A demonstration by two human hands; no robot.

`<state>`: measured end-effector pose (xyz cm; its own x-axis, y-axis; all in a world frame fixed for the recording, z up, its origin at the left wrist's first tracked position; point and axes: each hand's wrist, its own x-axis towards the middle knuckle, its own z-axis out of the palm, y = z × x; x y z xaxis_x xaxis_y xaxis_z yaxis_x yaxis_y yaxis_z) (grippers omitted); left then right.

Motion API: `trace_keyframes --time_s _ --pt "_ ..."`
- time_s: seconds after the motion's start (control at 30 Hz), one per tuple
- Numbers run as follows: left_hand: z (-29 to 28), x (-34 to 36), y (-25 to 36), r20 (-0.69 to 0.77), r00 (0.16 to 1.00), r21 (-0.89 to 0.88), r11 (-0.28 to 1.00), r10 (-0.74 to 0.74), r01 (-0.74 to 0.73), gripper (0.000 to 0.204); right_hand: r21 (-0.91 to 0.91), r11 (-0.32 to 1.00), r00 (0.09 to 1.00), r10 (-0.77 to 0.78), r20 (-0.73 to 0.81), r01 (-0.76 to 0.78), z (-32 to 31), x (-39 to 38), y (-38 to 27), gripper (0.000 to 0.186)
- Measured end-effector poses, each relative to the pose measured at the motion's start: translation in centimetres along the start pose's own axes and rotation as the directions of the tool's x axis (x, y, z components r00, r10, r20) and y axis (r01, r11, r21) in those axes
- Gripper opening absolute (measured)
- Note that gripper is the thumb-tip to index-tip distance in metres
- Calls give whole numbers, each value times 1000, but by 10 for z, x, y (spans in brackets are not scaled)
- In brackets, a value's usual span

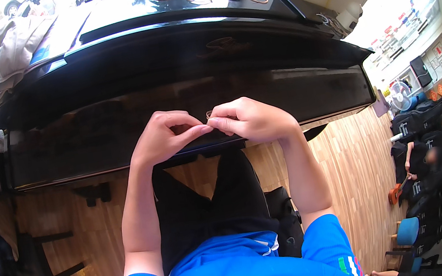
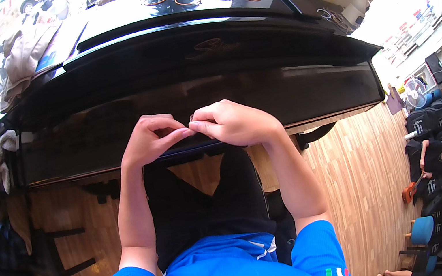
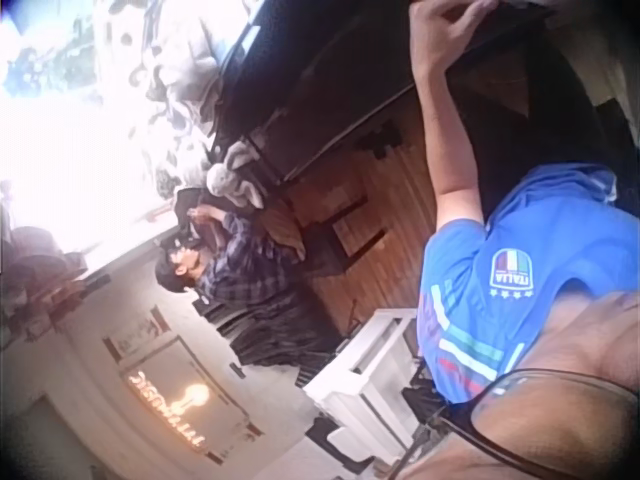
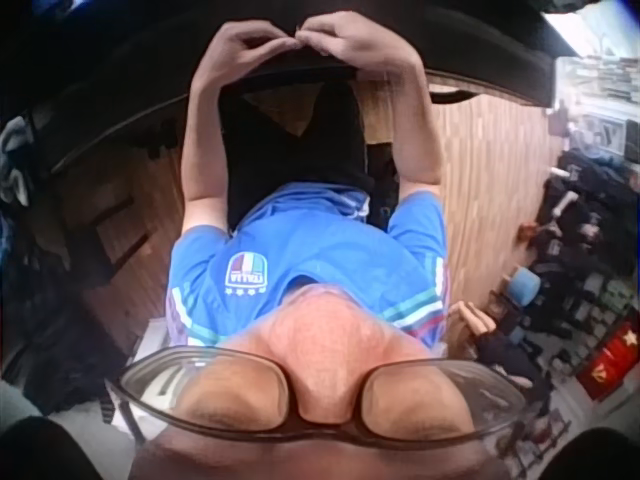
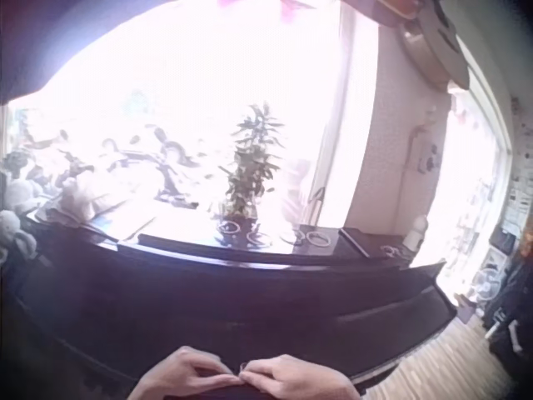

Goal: The person repeatedly picks up thin copper wire from a piano, bends it into circular loops, and places the finished loops back on the piano surface. The process is repeated multiple times with new wire pieces.

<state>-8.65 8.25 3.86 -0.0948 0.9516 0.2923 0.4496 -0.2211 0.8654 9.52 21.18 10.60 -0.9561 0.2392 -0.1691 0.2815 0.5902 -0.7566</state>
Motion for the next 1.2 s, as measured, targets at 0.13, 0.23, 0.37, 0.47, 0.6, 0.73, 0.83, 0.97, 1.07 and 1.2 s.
trace_keyframes --time_s 0.13,0.23,0.37,0.47,0.6,0.73,0.83,0.97,1.07,1.2 --pt "0 -1 -6 -31 999 -98 995 -31 28 14 329 944 956 -123 266 30 -7 9 25 27" --pt "7 1 -14 -112 987 -226 965 111 -134 16 619 780 915 -311 256 92 0 21 40 27" --pt "1 0 -5 -76 997 -299 954 -12 -11 22 803 581 953 -297 59 131 12 33 55 28" --pt "-1 -1 -5 -59 990 -339 935 -131 103 24 847 499 966 -252 -59 182 22 40 58 29" --pt "-2 0 -6 -36 989 -420 900 -146 118 27 813 534 965 -232 -124 233 24 39 50 31" --pt "-4 3 -12 -18 990 -492 863 -143 116 28 682 621 920 -201 -337 386 37 49 56 33" --pt "-2 5 -16 -70 982 -483 867 -177 122 28 650 655 918 -194 -346 384 37 52 66 32" --pt "1 8 -15 -150 968 -390 911 -203 130 29 642 693 922 -85 -377 327 42 47 59 29" --pt "-1 6 -18 -116 959 -444 877 -259 183 30 611 739 925 -43 -379 285 43 41 53 30" --pt "2 8 -16 -194 950 -444 885 -246 139 30 743 564 924 -112 -365 361 43 38 58 41"
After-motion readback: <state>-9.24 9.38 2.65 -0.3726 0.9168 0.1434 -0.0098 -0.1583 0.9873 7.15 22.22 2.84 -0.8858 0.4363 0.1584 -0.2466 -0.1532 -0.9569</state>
